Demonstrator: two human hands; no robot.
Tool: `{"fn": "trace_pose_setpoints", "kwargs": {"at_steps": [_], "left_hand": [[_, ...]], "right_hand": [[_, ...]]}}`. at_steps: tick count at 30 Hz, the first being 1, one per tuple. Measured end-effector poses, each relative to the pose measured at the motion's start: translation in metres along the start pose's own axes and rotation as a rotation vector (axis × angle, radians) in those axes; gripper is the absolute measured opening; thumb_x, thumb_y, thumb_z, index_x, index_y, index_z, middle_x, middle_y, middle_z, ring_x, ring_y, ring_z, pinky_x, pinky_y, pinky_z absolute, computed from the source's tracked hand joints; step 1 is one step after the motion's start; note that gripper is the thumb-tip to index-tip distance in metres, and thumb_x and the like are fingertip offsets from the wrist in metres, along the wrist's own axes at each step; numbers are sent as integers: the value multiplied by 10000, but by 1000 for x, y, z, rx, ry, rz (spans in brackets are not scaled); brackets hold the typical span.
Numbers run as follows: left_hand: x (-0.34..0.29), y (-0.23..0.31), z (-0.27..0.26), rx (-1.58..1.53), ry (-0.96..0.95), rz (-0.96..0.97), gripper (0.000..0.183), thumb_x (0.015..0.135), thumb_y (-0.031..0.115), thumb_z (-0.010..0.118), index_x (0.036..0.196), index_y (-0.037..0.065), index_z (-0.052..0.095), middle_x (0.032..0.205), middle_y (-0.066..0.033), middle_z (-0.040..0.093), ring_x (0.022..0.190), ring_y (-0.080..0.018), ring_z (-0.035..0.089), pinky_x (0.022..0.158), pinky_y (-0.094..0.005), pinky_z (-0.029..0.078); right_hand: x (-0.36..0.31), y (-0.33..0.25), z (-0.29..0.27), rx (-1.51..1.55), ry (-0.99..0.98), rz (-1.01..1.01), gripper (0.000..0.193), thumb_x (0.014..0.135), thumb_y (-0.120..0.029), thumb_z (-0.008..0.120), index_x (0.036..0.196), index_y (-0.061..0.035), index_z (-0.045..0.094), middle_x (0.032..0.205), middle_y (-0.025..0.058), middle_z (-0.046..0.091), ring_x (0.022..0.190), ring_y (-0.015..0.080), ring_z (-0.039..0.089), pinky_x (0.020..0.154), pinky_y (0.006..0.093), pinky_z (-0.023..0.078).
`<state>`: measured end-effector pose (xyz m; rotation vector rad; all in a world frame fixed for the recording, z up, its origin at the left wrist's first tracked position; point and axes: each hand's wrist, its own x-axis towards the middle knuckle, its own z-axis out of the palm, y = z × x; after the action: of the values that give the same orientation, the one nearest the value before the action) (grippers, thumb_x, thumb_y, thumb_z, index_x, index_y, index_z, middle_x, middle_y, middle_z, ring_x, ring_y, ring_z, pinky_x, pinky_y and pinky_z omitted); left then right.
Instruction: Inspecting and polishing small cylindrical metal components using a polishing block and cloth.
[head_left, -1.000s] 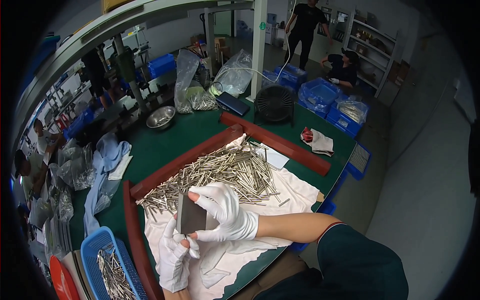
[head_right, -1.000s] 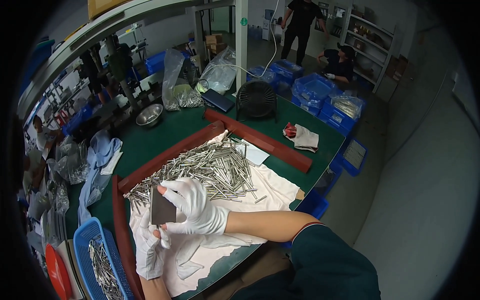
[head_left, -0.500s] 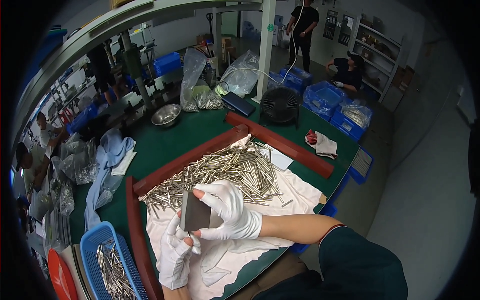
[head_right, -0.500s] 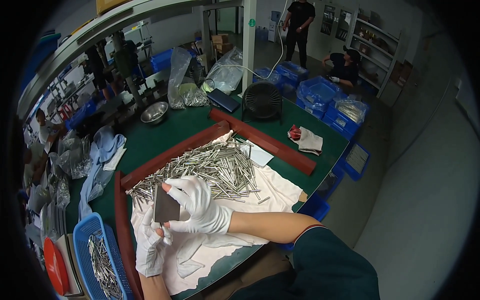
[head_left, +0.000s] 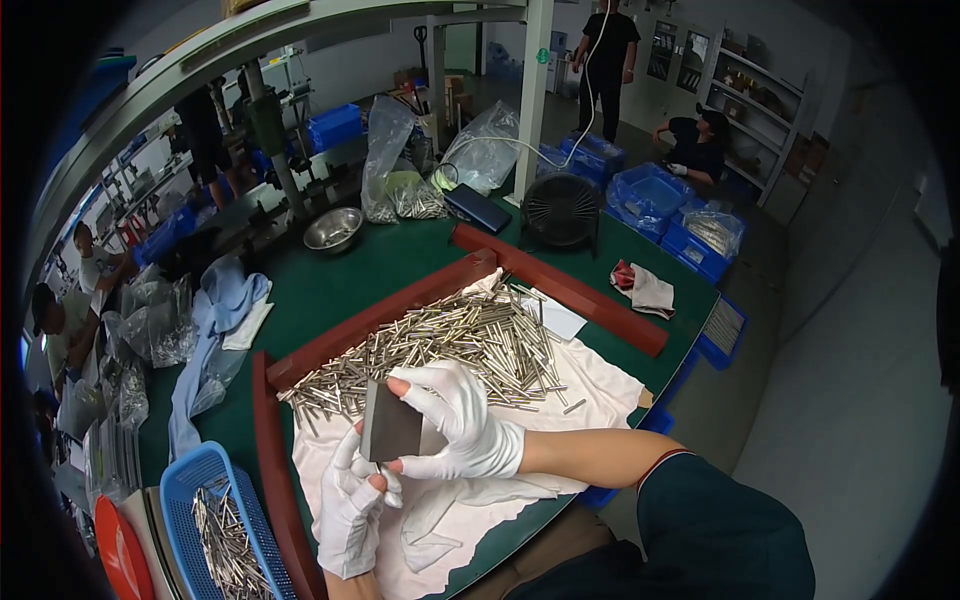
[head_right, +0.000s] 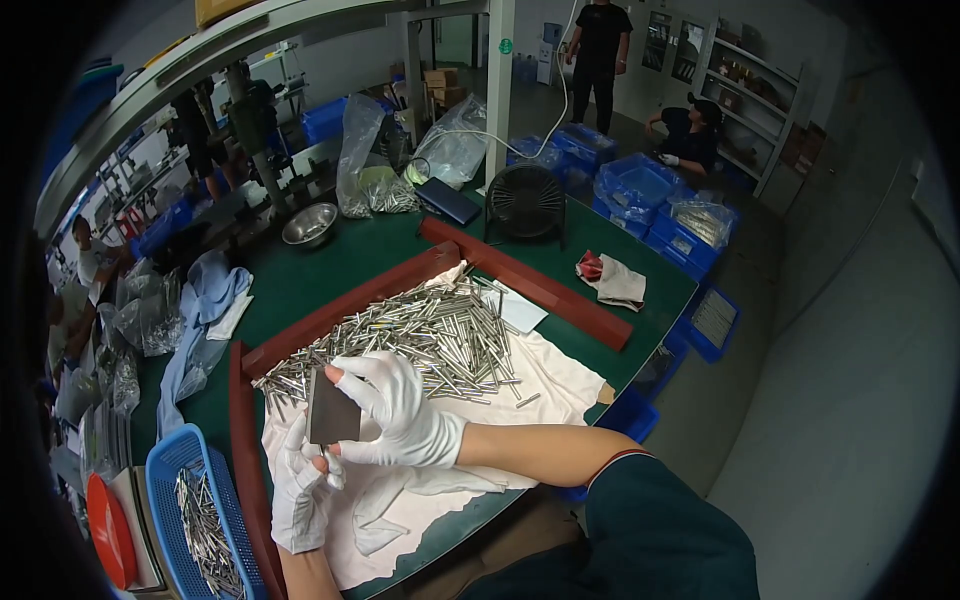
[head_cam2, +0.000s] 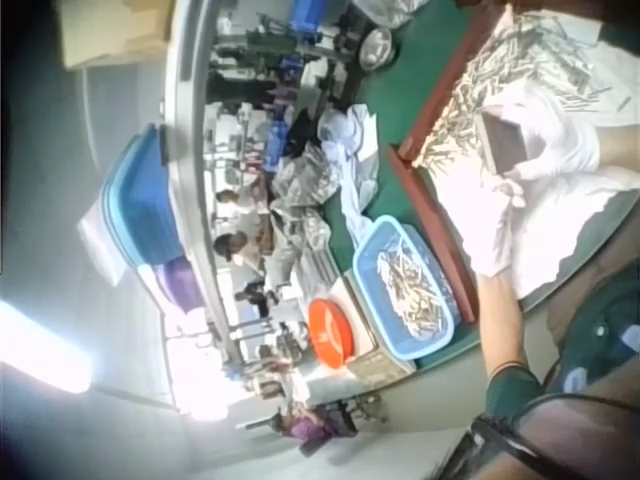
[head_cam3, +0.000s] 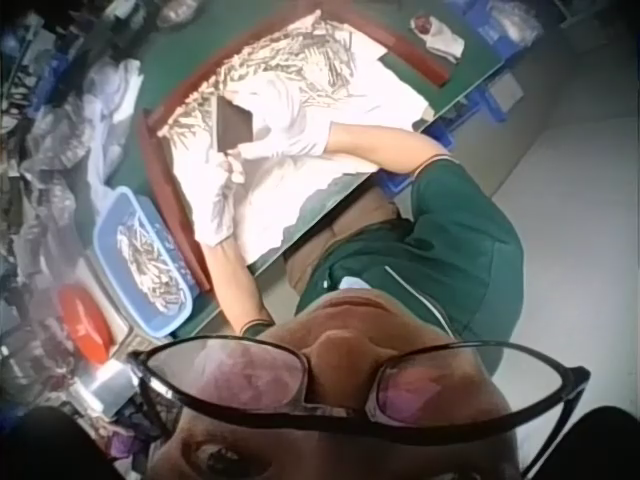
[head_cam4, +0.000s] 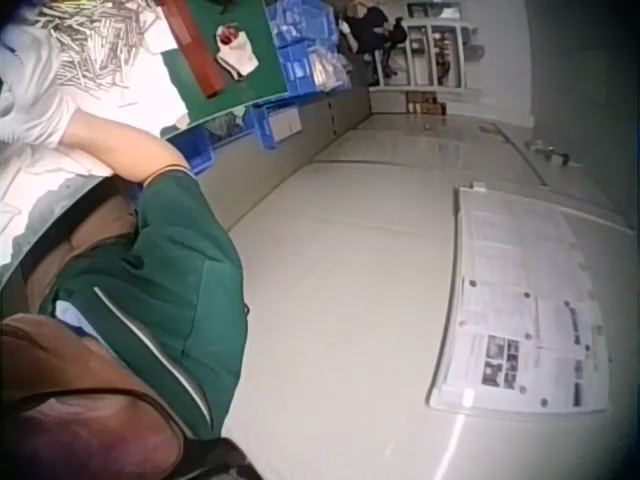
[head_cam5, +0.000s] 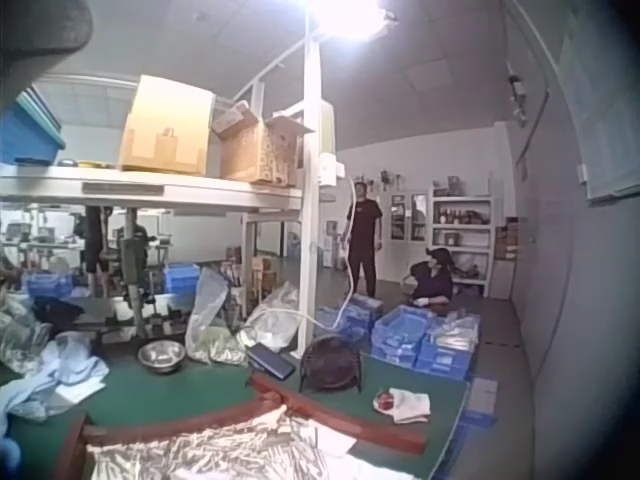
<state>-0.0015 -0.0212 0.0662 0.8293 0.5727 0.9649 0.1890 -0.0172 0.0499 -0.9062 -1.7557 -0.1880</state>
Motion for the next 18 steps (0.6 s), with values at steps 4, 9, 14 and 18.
{"fn": "trace_pose_setpoints", "kwargs": {"at_steps": [4,9,14,18], "left_hand": [[0,-1,-5,4,-24,-15,873,712,111,803,1399,-21,281,967,-142,646,704,-153,615,584,-228,496],[1,-2,-5,19,-26,-14,882,716,115,804,1406,-8,269,992,-139,634,733,-150,613,581,-227,501],[0,-2,-5,16,-20,1,906,712,123,809,1414,-10,252,947,-134,637,710,-149,610,574,-222,502],[0,-3,-7,20,-9,1,916,712,125,809,1415,-29,242,823,-107,637,664,-148,604,572,-220,502]], "right_hand": [[0,0,0,-9,1,-4,810,630,-387,764,1286,-26,455,1202,132,508,1011,301,493,849,414,412],[4,-1,-1,-11,22,-31,809,618,-372,805,1266,-20,472,1180,161,521,932,298,522,771,393,441],[5,-3,-2,-24,11,-16,807,613,-377,807,1258,-22,477,1169,158,527,924,296,524,764,392,445],[5,-2,-1,-25,3,-20,810,610,-385,810,1254,-20,480,1163,155,532,924,294,526,762,391,446]]}}
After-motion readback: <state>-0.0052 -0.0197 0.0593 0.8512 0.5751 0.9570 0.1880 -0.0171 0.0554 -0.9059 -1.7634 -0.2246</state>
